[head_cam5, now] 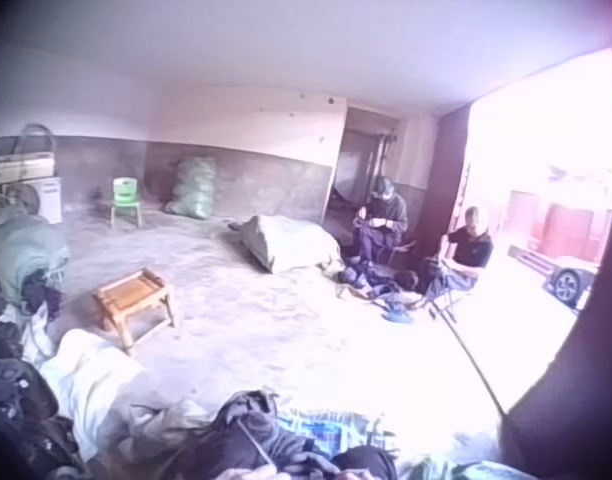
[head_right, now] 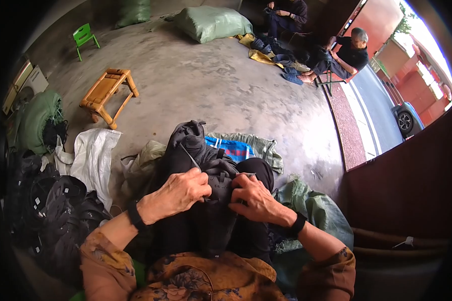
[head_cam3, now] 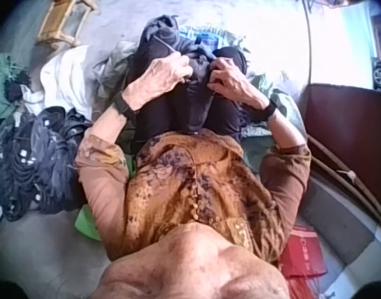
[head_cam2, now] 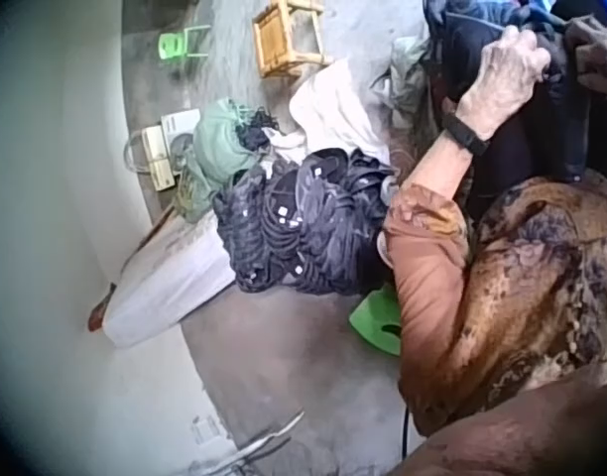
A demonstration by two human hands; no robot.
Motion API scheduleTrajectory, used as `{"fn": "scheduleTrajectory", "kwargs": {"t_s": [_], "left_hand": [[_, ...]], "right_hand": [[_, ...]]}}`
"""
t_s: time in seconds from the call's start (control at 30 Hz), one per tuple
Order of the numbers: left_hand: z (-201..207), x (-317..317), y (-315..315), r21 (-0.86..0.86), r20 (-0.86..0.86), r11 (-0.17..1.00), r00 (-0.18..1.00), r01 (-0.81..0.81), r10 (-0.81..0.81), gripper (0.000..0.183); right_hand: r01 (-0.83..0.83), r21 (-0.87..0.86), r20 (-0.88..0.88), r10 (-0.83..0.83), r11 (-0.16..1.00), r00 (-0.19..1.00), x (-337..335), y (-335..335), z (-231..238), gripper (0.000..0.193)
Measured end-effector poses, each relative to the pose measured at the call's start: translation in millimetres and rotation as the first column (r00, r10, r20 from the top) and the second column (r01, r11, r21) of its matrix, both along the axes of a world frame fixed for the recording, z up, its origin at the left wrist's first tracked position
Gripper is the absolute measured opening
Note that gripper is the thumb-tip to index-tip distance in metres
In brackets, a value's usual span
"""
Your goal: Lacing a black athletic shoe while sitting in a workshop environment.
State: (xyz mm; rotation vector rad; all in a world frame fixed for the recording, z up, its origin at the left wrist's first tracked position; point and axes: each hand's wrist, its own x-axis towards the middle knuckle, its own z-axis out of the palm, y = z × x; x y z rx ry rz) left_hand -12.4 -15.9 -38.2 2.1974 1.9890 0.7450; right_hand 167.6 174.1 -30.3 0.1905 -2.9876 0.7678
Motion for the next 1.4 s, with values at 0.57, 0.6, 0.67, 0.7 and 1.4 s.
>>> {"fn": "scheduleTrajectory", "kwargs": {"t_s": [0.57, 0.6, 0.67, 0.7, 1.4], "left_hand": [[-25, 69, 14, 0.216, -0.056, 0.973, 0.993, -0.087, 0.101, 0.013], [-24, 70, 12, 0.260, -0.089, 0.961, 0.988, -0.099, 0.126, 0.012], [-22, 76, 11, 0.318, -0.064, 0.941, 0.988, -0.113, 0.141, 0.012], [-20, 78, 13, 0.363, -0.028, 0.923, 0.988, -0.130, 0.150, 0.013], [-27, 84, 27, 0.271, 0.030, 0.960, 0.998, -0.068, 0.063, 0.042]], "right_hand": [[0.316, -0.816, 0.166, -0.329, 0.484, 0.930, 12, -3, -19, 0.014], [0.309, -0.819, 0.157, -0.329, 0.484, 0.931, 11, -4, -18, 0.015], [0.323, -0.816, 0.167, -0.340, 0.480, 0.925, 11, -7, -14, 0.017], [0.350, -0.814, 0.190, -0.358, 0.463, 0.914, 11, -8, -10, 0.016], [0.132, -0.886, -0.444, -0.895, 0.445, 0.036, 169, 234, 214, 0.012]]}}
